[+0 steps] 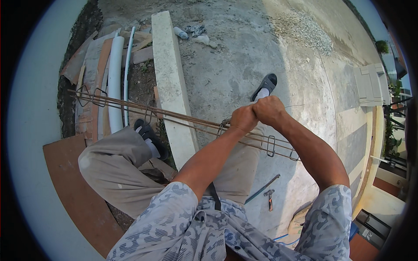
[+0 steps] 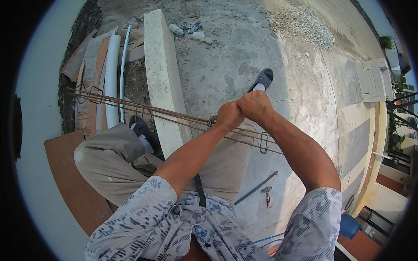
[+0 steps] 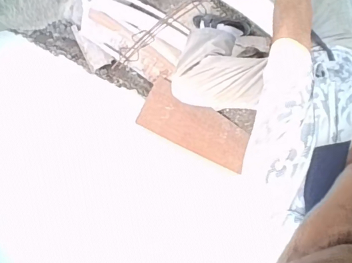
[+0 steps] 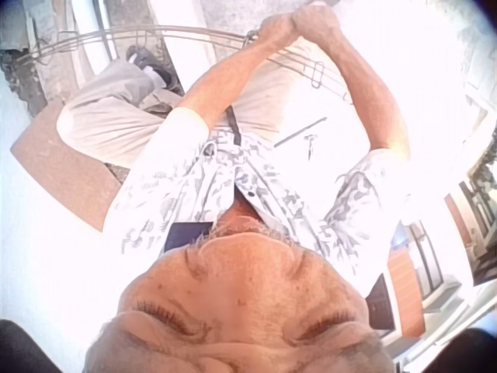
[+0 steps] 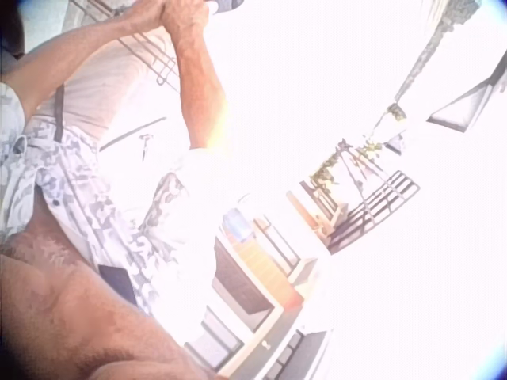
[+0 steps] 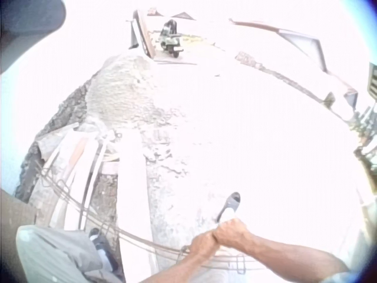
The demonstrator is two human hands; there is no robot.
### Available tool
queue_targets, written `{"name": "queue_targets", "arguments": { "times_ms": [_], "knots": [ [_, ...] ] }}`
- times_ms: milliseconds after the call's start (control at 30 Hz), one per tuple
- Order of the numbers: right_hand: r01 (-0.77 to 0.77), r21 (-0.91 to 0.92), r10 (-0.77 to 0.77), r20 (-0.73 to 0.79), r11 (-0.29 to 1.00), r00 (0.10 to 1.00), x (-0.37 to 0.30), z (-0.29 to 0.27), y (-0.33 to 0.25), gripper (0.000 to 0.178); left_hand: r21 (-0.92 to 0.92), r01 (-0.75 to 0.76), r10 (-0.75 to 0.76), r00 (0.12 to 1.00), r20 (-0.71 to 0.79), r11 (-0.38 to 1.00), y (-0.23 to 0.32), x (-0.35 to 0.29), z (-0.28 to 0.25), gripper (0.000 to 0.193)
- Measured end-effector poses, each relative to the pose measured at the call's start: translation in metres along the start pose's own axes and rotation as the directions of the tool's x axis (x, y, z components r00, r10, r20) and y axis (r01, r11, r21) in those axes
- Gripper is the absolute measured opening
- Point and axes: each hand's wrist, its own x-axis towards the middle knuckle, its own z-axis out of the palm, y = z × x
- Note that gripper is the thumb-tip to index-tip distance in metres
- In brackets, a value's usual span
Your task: The person is assembling a rebar cage by tying longitudinal bars and stirrups together using wire and pliers.
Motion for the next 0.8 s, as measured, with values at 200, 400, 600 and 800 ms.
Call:
{"name": "queue_targets", "arguments": {
  "times_ms": [200, 400, 600, 800],
  "knots": [
    [-0.080, 0.096, 0.057, 0.225, 0.992, 0.973, -0.005, -0.031, 0.006, 0.017, -0.174, -0.166, 0.210, 0.939, 0.273, 0.971, 0.007, 0.011, -0.034, 0.039],
    [-0.165, 0.324, 0.069, 0.290, 0.931, 0.955, -0.037, -0.043, 0.029, 0.040, -0.147, 0.008, 0.091, 0.750, 0.655, 0.989, 0.025, 0.033, -0.067, 0.041],
    [-0.114, 0.822, 0.326, -0.090, 0.558, 0.941, -0.084, -0.010, -0.029, 0.039, 0.157, -0.349, 0.202, 0.793, 0.575, 0.924, 0.007, -0.013, -0.112, 0.034],
    [0.176, 0.970, 0.168, -0.203, 0.166, 0.965, -0.097, 0.044, -0.098, 0.042, 0.303, -0.457, 0.186, 0.756, 0.627, 0.836, -0.022, -0.081, -0.133, 0.033]
  ]
}}
